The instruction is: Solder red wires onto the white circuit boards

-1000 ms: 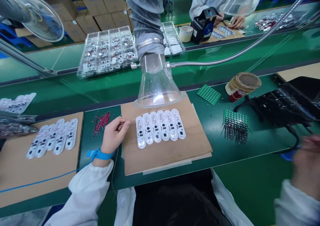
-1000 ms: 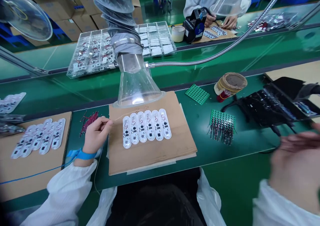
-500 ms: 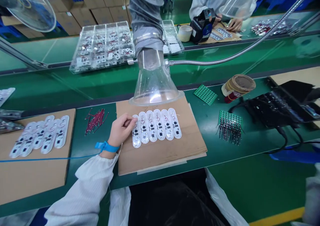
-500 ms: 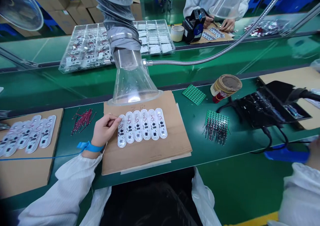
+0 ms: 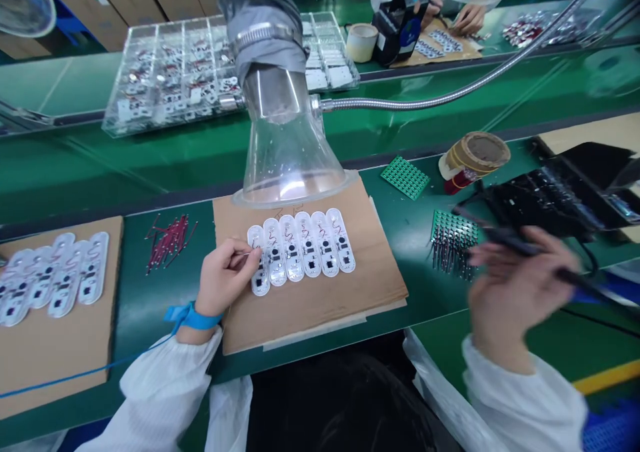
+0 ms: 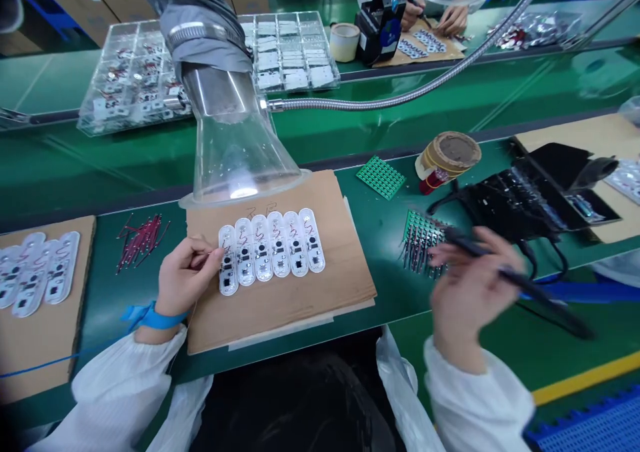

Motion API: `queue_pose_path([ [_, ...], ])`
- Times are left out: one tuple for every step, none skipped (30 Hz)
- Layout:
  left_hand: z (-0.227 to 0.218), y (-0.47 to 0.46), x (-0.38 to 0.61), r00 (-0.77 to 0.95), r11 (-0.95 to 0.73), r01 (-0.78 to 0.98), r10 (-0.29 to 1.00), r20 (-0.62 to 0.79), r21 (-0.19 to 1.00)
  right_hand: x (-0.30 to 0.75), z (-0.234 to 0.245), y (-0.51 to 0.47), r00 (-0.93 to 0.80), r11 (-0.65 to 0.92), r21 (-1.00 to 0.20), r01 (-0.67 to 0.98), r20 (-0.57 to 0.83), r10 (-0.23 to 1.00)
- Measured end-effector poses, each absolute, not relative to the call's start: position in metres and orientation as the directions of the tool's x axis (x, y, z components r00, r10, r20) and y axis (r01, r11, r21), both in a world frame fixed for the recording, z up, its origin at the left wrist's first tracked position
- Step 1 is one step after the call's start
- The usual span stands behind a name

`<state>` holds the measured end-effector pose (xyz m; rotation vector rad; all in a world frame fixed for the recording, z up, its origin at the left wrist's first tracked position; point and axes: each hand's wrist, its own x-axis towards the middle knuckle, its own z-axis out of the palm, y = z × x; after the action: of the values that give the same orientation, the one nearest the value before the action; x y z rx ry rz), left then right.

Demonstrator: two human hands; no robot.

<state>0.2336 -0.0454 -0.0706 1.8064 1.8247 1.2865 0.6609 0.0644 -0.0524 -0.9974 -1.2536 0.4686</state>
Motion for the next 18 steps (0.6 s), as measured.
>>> queue_pose_path([
  [-0.07, -0.047, 0.237, -0.181, -0.198, 0.654, 0.896, 0.405, 0.73, 0.642, -0.064, 0.059, 0.256, 0.501, -0.849, 0.168, 0.528, 0.81],
  [-0.07, -0.049, 0.241, -0.175, -0.225, 0.643, 0.888, 0.426, 0.732, 0.625, -0.074, 0.053, 0.199, 0.479, -0.867, 0.138, 0.498, 0.844],
  [-0.07, -0.05, 0.244, -0.17, -0.252, 0.629, 0.879, 0.446, 0.736, 0.61, -0.082, 0.048, 0.135, 0.442, -0.89, 0.113, 0.454, 0.881],
  [-0.072, -0.05, 0.246, -0.165, -0.277, 0.611, 0.871, 0.462, 0.741, 0.598, -0.088, 0.044, 0.115, 0.418, -0.898, 0.135, 0.433, 0.894],
  [-0.074, -0.051, 0.247, -0.162, -0.299, 0.591, 0.865, 0.474, 0.749, 0.589, -0.093, 0.04, 0.093, 0.402, -0.899, 0.173, 0.421, 0.902],
  [-0.076, -0.052, 0.248, -0.164, -0.314, 0.571, 0.862, 0.48, 0.758, 0.584, -0.096, 0.038, 0.076, 0.398, -0.893, 0.213, 0.421, 0.904],
  [-0.078, -0.052, 0.248, -0.169, -0.322, 0.553, 0.859, 0.483, 0.768, 0.581, -0.098, 0.037, 0.059, 0.406, -0.882, 0.241, 0.431, 0.901],
  [-0.081, -0.053, 0.247, -0.175, -0.326, 0.54, 0.858, 0.482, 0.776, 0.58, -0.099, 0.037, 0.037, 0.419, -0.873, 0.249, 0.441, 0.897],
  [-0.083, -0.053, 0.247, -0.179, -0.324, 0.533, 0.86, 0.478, 0.782, 0.581, -0.1, 0.037, 0.016, 0.434, -0.869, 0.237, 0.45, 0.893],
  [-0.084, -0.053, 0.246, -0.178, -0.32, 0.531, 0.863, 0.473, 0.784, 0.582, -0.1, 0.037, -0.001, 0.441, -0.872, 0.215, 0.451, 0.893],
  [-0.085, -0.053, 0.246, -0.172, -0.315, 0.533, 0.868, 0.466, 0.785, 0.583, -0.101, 0.038, -0.01, 0.436, -0.879, 0.192, 0.443, 0.897],
  [-0.086, -0.053, 0.245, -0.162, -0.311, 0.534, 0.875, 0.456, 0.786, 0.584, -0.101, 0.038, -0.012, 0.421, -0.889, 0.179, 0.426, 0.905],
  [-0.086, -0.052, 0.245, -0.15, -0.307, 0.534, 0.882, 0.446, 0.787, 0.585, -0.102, 0.039, -0.009, 0.401, -0.9, 0.174, 0.405, 0.914],
  [-0.086, -0.052, 0.246, -0.142, -0.303, 0.534, 0.888, 0.437, 0.789, 0.585, -0.102, 0.039, -0.006, 0.38, -0.909, 0.171, 0.385, 0.923],
  [-0.086, -0.051, 0.246, -0.137, -0.298, 0.533, 0.893, 0.428, 0.792, 0.584, -0.102, 0.039, -0.005, 0.362, -0.917, 0.167, 0.366, 0.93],
  [-0.086, -0.05, 0.246, -0.135, -0.293, 0.534, 0.897, 0.422, 0.793, 0.584, -0.102, 0.039, -0.005, 0.348, -0.923, 0.163, 0.351, 0.936],
  [-0.086, -0.05, 0.247, -0.135, -0.289, 0.536, 0.898, 0.419, 0.793, 0.583, -0.101, 0.038, -0.008, 0.338, -0.928, 0.158, 0.341, 0.94],
  [-0.087, -0.049, 0.247, -0.136, -0.287, 0.539, 0.898, 0.418, 0.792, 0.582, -0.101, 0.038, -0.014, 0.33, -0.931, 0.156, 0.332, 0.943],
])
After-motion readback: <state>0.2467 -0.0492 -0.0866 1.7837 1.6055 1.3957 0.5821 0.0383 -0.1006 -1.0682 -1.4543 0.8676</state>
